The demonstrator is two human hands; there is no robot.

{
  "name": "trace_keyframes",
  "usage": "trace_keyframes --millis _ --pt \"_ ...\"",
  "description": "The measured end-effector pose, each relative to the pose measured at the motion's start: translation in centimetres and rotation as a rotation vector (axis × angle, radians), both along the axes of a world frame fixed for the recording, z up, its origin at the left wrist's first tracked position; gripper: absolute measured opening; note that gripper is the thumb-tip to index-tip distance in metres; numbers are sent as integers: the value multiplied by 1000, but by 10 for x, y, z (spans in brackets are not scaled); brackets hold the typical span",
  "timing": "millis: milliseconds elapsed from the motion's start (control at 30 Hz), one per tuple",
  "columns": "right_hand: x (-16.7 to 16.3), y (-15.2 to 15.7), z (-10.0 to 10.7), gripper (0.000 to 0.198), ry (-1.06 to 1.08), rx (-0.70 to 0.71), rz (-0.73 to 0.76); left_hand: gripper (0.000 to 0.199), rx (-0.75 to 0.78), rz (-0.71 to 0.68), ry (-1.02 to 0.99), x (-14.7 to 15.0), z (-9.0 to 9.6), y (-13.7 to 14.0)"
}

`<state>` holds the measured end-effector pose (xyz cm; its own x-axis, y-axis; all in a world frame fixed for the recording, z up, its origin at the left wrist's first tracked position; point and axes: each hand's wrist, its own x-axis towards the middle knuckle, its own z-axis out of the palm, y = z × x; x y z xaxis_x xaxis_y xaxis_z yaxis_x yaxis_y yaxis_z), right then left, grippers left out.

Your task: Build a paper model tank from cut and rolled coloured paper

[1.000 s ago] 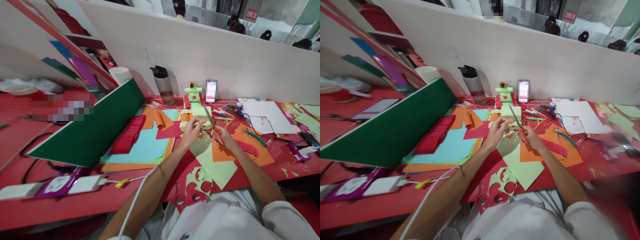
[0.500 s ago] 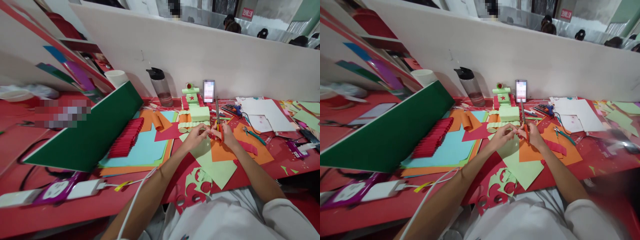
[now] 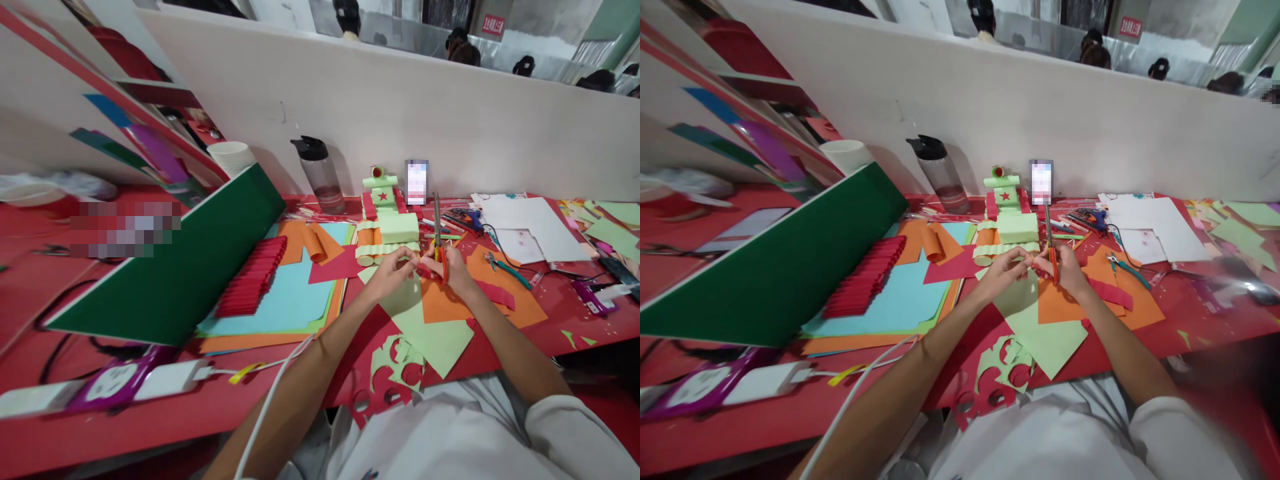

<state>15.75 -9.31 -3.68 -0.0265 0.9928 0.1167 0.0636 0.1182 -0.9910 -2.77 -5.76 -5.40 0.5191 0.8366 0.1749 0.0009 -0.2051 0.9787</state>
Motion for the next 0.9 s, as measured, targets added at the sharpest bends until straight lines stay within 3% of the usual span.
trace_keyframes --millis 267,400,667,900 --pt "-2 -1 1 42 11 -17 -21 29 14 -2 -15 1 -4 3" --pt "0 -1 2 44 16 -33 -18 27 -17 68 -36 0 -2 3" --pt "4 0 -4 50 -44 -216 261 29 -17 311 -203 -4 5 7" --pt "4 -1 -9 42 -130 -240 330 29 -7 384 -270 -4 10 6"
